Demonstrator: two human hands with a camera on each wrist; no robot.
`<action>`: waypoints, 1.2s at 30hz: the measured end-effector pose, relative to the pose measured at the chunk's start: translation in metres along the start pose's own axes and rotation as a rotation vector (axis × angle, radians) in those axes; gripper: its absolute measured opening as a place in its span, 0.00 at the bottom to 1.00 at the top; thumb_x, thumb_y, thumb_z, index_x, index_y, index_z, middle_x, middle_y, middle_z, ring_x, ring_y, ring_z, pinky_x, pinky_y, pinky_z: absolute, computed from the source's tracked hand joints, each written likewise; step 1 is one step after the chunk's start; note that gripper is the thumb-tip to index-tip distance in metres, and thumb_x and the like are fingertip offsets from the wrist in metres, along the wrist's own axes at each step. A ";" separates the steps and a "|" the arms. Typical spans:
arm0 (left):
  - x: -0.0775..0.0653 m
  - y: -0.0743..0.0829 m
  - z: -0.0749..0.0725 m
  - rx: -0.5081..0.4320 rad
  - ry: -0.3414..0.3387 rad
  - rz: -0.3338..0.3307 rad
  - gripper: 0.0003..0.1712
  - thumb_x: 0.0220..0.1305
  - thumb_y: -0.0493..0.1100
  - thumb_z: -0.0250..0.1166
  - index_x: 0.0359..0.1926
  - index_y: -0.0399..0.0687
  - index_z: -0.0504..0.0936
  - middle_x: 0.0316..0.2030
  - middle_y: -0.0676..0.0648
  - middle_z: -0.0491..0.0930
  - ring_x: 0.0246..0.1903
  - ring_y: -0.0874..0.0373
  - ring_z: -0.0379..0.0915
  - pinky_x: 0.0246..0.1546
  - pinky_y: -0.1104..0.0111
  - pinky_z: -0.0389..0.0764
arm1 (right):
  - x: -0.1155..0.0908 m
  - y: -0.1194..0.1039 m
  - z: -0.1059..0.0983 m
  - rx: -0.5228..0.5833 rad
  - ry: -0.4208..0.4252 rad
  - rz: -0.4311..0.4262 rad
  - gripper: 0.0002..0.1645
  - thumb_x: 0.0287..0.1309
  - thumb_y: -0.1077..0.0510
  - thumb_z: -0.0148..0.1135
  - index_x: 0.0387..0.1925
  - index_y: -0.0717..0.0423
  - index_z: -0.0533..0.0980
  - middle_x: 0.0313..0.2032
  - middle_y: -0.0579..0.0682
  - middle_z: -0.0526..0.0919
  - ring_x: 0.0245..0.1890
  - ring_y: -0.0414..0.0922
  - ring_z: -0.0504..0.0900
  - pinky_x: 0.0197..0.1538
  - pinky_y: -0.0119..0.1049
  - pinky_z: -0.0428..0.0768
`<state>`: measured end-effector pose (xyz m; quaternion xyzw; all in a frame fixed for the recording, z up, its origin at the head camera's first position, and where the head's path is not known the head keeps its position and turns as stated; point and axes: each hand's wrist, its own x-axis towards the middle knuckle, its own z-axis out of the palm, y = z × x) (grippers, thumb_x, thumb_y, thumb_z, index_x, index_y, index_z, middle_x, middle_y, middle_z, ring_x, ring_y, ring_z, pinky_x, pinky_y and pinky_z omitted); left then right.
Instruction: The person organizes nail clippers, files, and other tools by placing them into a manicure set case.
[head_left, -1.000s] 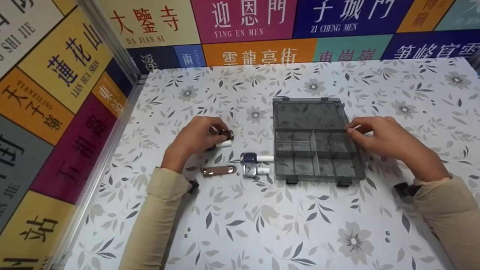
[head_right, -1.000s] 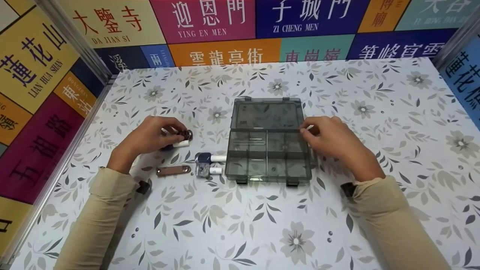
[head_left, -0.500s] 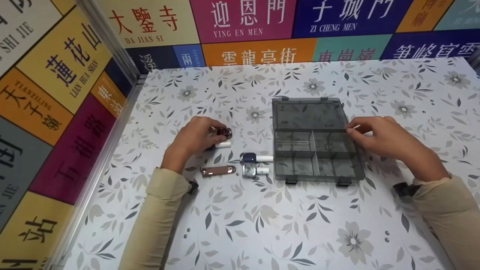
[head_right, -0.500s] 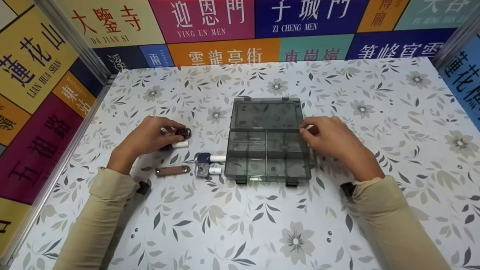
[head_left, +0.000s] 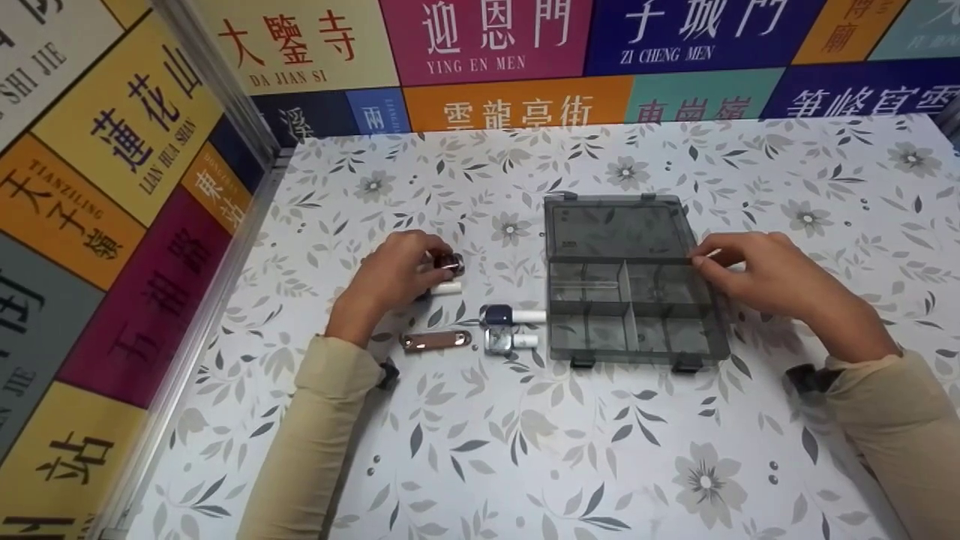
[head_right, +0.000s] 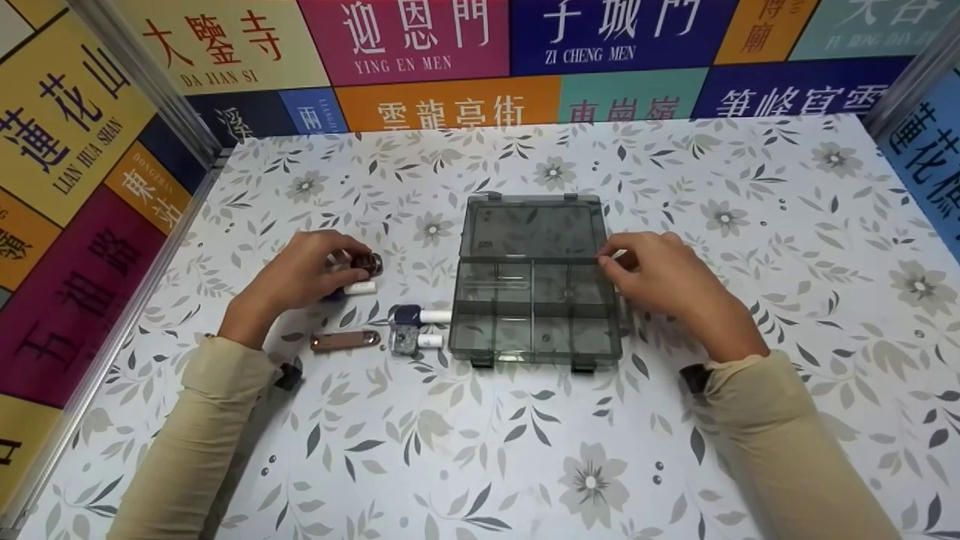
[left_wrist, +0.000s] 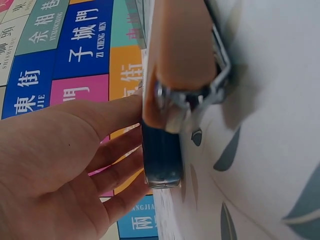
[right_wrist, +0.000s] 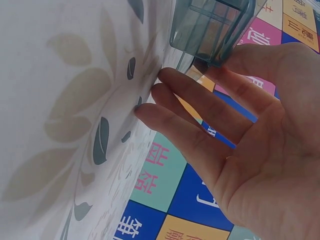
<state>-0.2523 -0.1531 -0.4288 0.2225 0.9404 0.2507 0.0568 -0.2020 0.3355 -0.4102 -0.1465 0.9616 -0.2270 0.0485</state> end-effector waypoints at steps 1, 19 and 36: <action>0.000 0.000 0.000 0.002 0.002 0.005 0.18 0.73 0.44 0.73 0.59 0.43 0.89 0.54 0.43 0.89 0.52 0.49 0.84 0.57 0.53 0.84 | 0.000 0.000 0.000 0.005 -0.004 0.004 0.15 0.81 0.48 0.59 0.55 0.49 0.86 0.51 0.62 0.92 0.53 0.63 0.91 0.38 0.46 0.84; 0.001 0.008 0.004 -0.012 0.079 0.058 0.23 0.74 0.49 0.72 0.64 0.45 0.85 0.54 0.44 0.85 0.51 0.49 0.82 0.57 0.54 0.84 | -0.002 0.000 -0.003 0.041 -0.053 0.060 0.19 0.81 0.44 0.58 0.61 0.46 0.84 0.55 0.66 0.90 0.42 0.58 0.92 0.19 0.44 0.81; 0.000 0.044 0.010 0.055 0.168 0.233 0.25 0.79 0.50 0.67 0.70 0.47 0.81 0.58 0.44 0.83 0.53 0.48 0.84 0.57 0.55 0.85 | 0.000 0.002 -0.005 0.051 -0.049 0.062 0.18 0.81 0.47 0.60 0.60 0.48 0.85 0.55 0.63 0.91 0.54 0.63 0.90 0.30 0.44 0.83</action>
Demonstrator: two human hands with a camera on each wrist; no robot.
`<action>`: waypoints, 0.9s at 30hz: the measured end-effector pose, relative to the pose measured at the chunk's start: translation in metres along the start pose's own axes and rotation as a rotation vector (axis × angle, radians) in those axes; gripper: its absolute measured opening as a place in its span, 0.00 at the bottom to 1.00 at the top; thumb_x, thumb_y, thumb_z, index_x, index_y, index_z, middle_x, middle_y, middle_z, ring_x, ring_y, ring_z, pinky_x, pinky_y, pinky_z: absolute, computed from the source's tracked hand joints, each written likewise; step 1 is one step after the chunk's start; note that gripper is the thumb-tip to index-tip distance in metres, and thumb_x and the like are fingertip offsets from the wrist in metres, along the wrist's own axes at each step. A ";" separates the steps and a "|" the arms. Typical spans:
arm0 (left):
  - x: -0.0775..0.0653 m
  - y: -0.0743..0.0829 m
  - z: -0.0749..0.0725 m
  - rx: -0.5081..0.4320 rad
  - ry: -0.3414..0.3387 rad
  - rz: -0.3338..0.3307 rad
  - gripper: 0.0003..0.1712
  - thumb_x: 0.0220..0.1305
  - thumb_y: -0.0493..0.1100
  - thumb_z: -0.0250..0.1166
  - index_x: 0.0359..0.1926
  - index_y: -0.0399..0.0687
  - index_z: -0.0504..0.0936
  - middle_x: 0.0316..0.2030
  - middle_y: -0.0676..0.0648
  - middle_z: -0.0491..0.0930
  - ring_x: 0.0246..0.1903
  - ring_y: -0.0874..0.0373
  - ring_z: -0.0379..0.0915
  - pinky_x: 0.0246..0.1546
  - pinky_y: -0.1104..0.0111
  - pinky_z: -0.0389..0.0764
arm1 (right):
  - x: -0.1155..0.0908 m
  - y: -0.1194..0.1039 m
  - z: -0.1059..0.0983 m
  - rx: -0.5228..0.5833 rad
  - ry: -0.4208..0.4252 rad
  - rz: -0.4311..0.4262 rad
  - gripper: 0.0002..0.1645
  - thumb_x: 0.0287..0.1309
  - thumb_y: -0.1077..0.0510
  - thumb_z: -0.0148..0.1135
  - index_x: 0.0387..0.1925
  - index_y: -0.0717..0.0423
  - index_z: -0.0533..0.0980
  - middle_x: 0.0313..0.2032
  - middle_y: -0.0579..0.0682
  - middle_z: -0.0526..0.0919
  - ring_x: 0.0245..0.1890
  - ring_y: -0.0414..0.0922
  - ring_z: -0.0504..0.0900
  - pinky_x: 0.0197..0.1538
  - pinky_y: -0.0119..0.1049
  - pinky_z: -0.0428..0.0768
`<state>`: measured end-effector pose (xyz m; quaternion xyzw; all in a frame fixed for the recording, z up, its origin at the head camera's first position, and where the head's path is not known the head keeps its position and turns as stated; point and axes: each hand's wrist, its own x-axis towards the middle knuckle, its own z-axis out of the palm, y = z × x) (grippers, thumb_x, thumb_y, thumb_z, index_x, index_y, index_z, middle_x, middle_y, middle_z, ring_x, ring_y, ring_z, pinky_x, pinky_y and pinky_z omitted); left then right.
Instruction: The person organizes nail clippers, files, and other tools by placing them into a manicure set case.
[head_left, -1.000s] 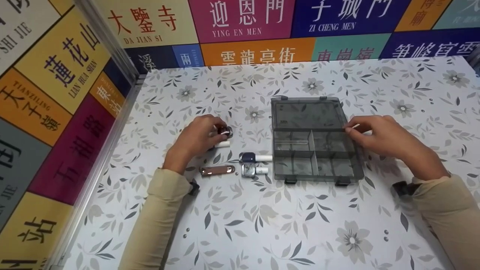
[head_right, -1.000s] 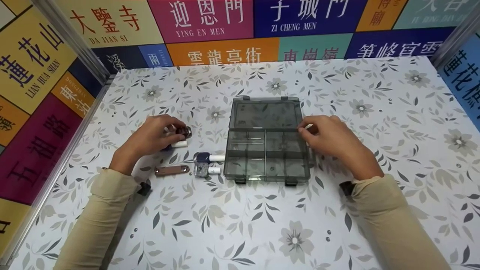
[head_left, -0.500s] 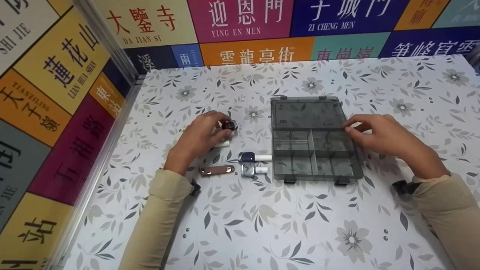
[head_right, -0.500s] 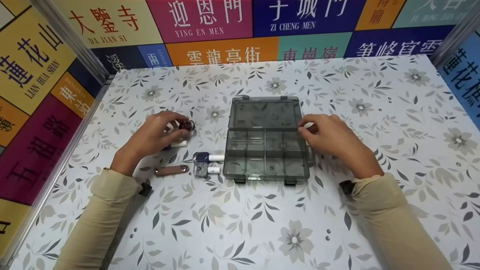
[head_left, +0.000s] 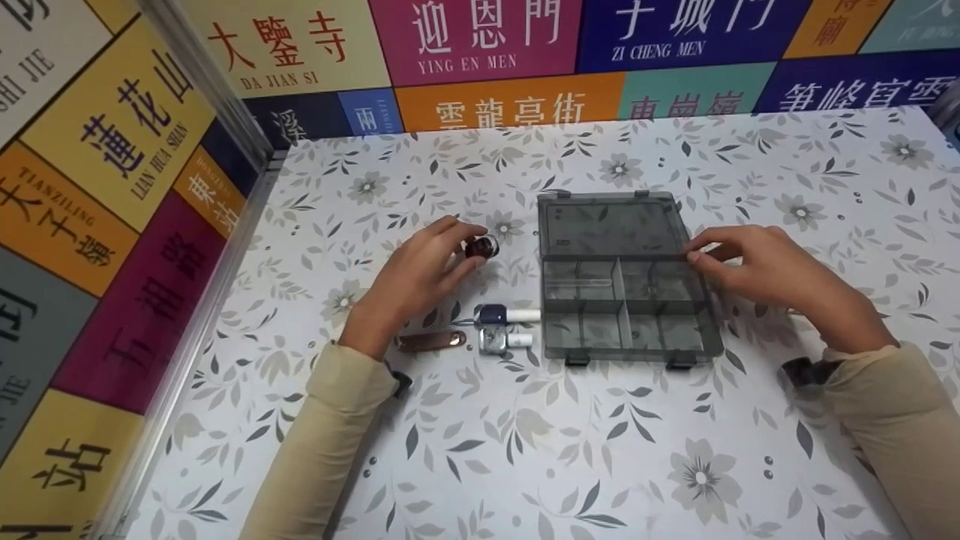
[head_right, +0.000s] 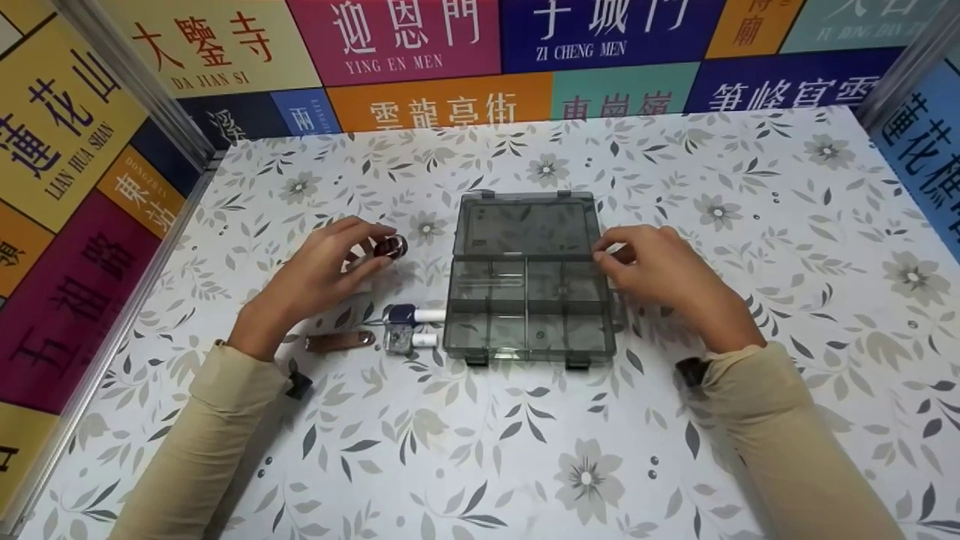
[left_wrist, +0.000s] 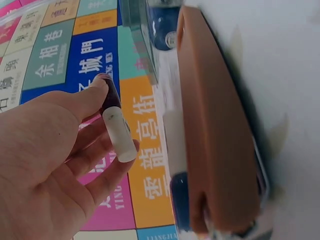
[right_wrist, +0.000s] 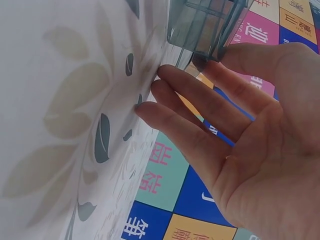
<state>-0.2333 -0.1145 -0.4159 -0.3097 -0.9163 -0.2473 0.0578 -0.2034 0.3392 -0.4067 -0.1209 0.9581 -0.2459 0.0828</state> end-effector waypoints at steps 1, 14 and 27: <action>0.001 0.002 0.001 -0.001 0.001 0.011 0.24 0.79 0.50 0.67 0.70 0.48 0.81 0.57 0.45 0.83 0.52 0.48 0.84 0.56 0.55 0.85 | 0.001 0.000 0.000 -0.010 0.005 -0.004 0.17 0.81 0.47 0.60 0.60 0.48 0.85 0.54 0.62 0.91 0.55 0.63 0.90 0.34 0.44 0.83; 0.008 0.025 0.012 0.017 -0.023 0.064 0.25 0.81 0.51 0.64 0.71 0.50 0.79 0.59 0.46 0.82 0.47 0.53 0.83 0.51 0.56 0.86 | 0.001 0.001 0.002 -0.028 0.027 0.002 0.18 0.80 0.47 0.60 0.59 0.48 0.87 0.54 0.60 0.92 0.56 0.63 0.90 0.50 0.56 0.84; 0.026 0.057 0.019 0.072 -0.065 0.156 0.23 0.83 0.51 0.61 0.71 0.50 0.80 0.58 0.47 0.81 0.47 0.56 0.81 0.48 0.61 0.86 | -0.001 -0.002 0.000 0.003 0.019 0.006 0.14 0.80 0.49 0.61 0.56 0.46 0.86 0.55 0.61 0.91 0.54 0.62 0.90 0.34 0.47 0.85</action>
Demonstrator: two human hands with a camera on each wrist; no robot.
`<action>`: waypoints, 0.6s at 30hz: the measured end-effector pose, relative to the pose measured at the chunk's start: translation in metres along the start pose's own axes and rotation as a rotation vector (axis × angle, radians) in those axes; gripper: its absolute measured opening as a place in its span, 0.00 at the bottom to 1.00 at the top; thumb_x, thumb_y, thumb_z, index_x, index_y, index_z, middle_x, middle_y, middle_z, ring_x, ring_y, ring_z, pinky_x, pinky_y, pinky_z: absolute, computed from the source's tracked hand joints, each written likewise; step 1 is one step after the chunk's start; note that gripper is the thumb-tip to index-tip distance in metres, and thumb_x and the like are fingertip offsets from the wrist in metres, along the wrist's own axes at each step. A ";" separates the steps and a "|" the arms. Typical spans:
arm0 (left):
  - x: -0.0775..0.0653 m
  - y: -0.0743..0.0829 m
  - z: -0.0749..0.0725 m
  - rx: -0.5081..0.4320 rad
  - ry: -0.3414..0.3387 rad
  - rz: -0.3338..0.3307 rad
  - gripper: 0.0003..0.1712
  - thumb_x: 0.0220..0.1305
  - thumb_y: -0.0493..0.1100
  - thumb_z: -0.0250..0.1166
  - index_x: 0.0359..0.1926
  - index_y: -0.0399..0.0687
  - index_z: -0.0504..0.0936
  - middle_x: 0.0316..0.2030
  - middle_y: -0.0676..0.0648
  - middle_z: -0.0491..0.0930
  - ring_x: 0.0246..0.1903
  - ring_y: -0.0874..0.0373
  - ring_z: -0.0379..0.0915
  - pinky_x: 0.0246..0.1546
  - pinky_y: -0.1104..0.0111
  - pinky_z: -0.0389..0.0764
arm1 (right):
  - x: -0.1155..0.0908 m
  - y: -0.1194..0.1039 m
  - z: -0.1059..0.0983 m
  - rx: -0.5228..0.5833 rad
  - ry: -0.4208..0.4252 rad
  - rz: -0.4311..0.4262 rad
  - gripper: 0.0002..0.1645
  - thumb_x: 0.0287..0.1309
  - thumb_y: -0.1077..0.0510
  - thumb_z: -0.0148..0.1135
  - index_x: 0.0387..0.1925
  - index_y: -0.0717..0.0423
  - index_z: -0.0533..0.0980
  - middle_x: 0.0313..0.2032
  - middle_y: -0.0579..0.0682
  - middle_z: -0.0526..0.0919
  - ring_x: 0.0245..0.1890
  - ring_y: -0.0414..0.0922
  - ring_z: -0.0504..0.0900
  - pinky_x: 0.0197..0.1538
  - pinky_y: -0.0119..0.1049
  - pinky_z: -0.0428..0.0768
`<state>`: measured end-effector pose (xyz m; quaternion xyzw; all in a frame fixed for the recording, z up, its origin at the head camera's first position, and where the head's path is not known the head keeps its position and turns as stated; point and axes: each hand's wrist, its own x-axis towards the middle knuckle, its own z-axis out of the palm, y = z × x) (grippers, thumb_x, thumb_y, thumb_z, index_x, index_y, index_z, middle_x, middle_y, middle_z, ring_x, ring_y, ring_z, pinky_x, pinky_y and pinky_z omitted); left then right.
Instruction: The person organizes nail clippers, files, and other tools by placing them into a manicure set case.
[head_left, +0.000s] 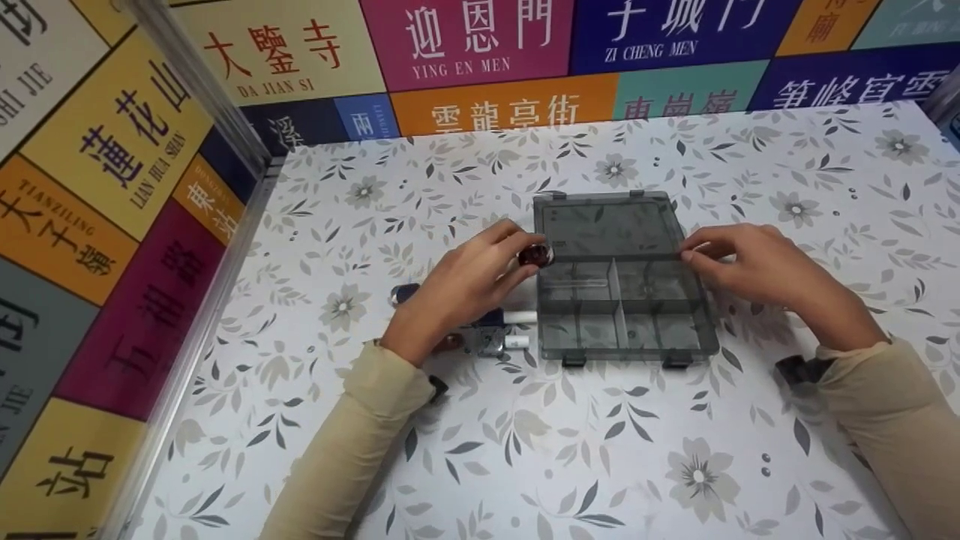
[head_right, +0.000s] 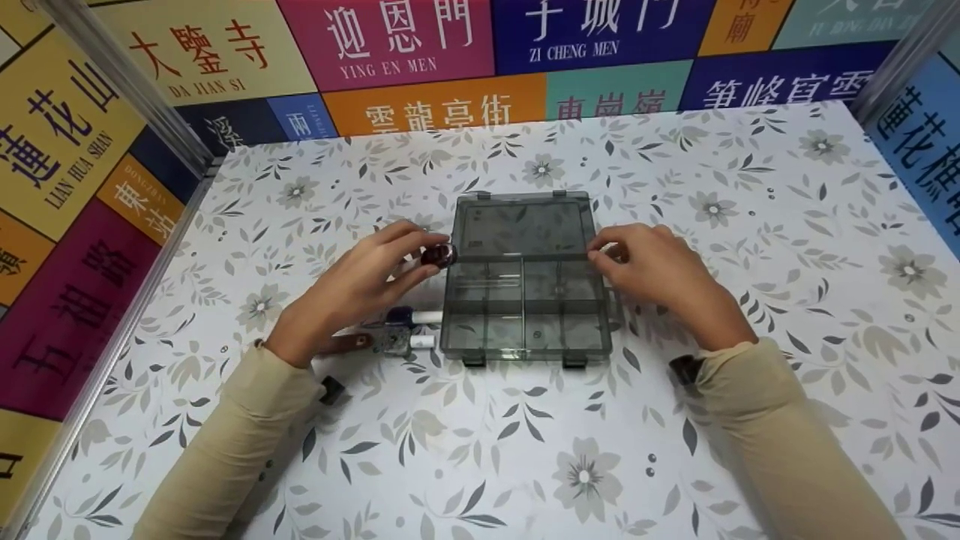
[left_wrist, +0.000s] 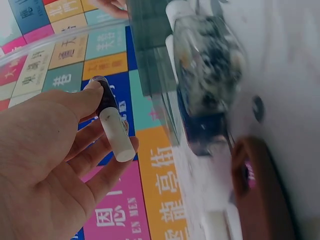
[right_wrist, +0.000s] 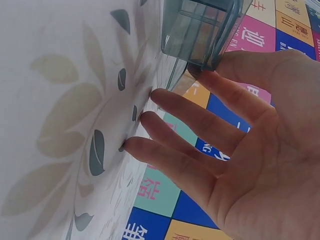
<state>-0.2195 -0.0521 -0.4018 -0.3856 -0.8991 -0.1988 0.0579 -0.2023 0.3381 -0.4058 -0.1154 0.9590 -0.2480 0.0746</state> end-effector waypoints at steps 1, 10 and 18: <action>0.002 0.002 0.001 0.005 -0.002 0.005 0.23 0.83 0.51 0.61 0.72 0.51 0.79 0.58 0.47 0.81 0.48 0.56 0.81 0.48 0.61 0.86 | 0.000 0.000 -0.001 0.002 -0.002 0.006 0.14 0.80 0.49 0.61 0.56 0.45 0.86 0.55 0.61 0.91 0.52 0.61 0.90 0.30 0.44 0.83; 0.028 0.021 0.010 0.004 -0.020 0.073 0.25 0.84 0.53 0.58 0.73 0.50 0.78 0.58 0.45 0.80 0.46 0.55 0.80 0.47 0.62 0.85 | -0.003 -0.001 -0.001 0.000 -0.018 0.042 0.18 0.81 0.44 0.59 0.60 0.45 0.85 0.57 0.64 0.90 0.39 0.55 0.90 0.21 0.45 0.81; 0.045 0.035 0.021 -0.011 -0.053 0.094 0.24 0.84 0.52 0.57 0.74 0.53 0.78 0.61 0.46 0.80 0.51 0.55 0.82 0.51 0.63 0.86 | -0.001 -0.001 0.001 0.004 -0.026 0.049 0.18 0.81 0.43 0.59 0.60 0.44 0.85 0.58 0.65 0.89 0.33 0.50 0.89 0.18 0.46 0.81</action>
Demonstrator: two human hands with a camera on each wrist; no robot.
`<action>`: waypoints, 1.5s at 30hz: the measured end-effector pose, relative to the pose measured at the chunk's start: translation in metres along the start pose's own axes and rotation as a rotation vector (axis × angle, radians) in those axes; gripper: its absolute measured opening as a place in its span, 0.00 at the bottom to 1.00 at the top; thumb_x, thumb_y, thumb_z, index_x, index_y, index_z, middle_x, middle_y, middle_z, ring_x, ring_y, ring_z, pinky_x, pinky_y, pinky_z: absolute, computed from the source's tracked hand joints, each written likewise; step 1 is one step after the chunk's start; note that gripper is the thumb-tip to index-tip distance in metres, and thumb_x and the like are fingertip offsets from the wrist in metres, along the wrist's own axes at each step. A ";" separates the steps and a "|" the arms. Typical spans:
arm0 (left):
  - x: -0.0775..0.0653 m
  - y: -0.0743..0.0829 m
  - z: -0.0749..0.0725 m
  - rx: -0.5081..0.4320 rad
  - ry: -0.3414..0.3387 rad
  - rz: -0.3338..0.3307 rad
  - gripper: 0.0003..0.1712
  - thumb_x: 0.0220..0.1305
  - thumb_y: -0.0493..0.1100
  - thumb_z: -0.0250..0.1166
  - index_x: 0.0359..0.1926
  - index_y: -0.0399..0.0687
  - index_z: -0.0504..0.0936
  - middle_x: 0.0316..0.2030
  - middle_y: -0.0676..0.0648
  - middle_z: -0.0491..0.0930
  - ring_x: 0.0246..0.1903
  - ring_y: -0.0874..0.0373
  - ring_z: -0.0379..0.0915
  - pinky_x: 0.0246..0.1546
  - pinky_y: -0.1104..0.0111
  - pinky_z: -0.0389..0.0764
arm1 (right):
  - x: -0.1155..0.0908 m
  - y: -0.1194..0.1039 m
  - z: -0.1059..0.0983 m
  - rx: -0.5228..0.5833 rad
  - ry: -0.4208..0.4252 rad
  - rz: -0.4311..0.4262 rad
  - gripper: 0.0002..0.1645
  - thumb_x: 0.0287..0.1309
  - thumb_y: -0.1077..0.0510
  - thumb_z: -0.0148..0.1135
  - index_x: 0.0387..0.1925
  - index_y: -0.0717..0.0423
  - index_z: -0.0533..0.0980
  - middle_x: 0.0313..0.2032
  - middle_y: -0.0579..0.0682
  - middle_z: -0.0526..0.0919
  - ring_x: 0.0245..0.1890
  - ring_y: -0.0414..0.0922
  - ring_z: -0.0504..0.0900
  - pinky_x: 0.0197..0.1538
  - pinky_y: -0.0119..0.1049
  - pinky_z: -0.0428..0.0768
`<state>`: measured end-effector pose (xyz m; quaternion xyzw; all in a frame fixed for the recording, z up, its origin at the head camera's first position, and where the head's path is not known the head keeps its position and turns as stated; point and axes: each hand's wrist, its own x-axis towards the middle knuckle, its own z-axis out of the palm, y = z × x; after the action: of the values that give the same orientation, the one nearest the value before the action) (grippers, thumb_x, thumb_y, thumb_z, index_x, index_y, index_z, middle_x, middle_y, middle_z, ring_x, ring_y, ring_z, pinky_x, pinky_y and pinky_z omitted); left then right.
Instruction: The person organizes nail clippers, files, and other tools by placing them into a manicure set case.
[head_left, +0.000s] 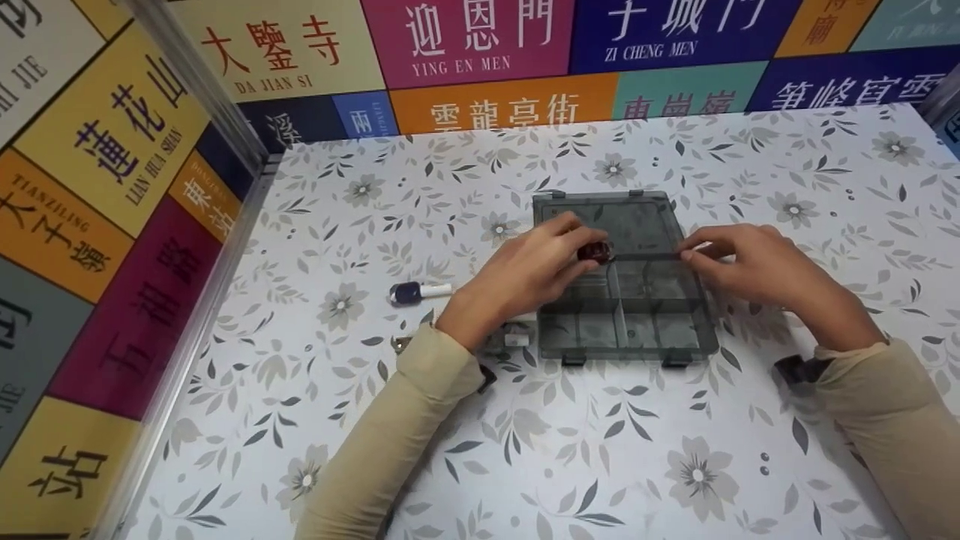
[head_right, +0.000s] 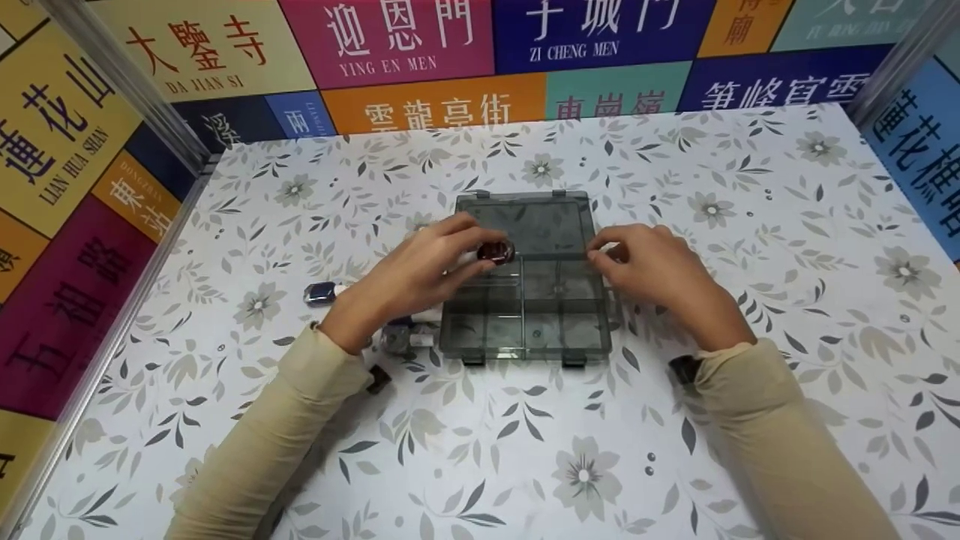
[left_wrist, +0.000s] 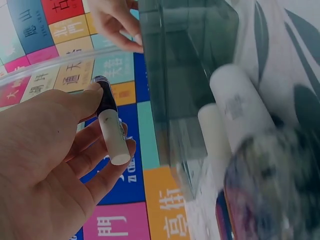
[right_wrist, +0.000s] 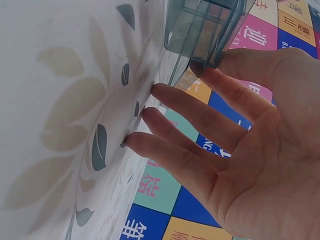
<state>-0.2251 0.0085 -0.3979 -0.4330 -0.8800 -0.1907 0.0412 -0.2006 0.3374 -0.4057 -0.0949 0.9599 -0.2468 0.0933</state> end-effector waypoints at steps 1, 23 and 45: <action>0.002 0.001 0.002 -0.002 -0.001 0.004 0.24 0.85 0.52 0.57 0.74 0.53 0.78 0.61 0.46 0.80 0.52 0.56 0.82 0.52 0.64 0.86 | 0.000 0.000 0.000 -0.001 0.001 0.000 0.18 0.81 0.44 0.59 0.60 0.45 0.85 0.58 0.65 0.89 0.32 0.50 0.89 0.18 0.46 0.81; 0.052 0.032 0.037 -0.055 -0.060 0.076 0.20 0.85 0.49 0.57 0.70 0.50 0.79 0.57 0.46 0.77 0.50 0.58 0.78 0.56 0.67 0.81 | 0.001 0.001 0.000 -0.046 0.026 -0.012 0.20 0.80 0.44 0.60 0.63 0.46 0.85 0.55 0.64 0.90 0.34 0.54 0.90 0.29 0.43 0.80; 0.071 0.057 0.060 0.106 -0.112 0.023 0.21 0.84 0.50 0.58 0.70 0.50 0.76 0.60 0.47 0.78 0.59 0.54 0.80 0.59 0.67 0.84 | 0.001 0.003 -0.001 -0.029 0.023 0.011 0.22 0.79 0.45 0.61 0.65 0.49 0.84 0.54 0.64 0.90 0.20 0.49 0.85 0.25 0.45 0.82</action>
<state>-0.2197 0.1151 -0.4195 -0.4502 -0.8848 -0.1188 0.0168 -0.2021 0.3401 -0.4062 -0.0880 0.9648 -0.2336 0.0824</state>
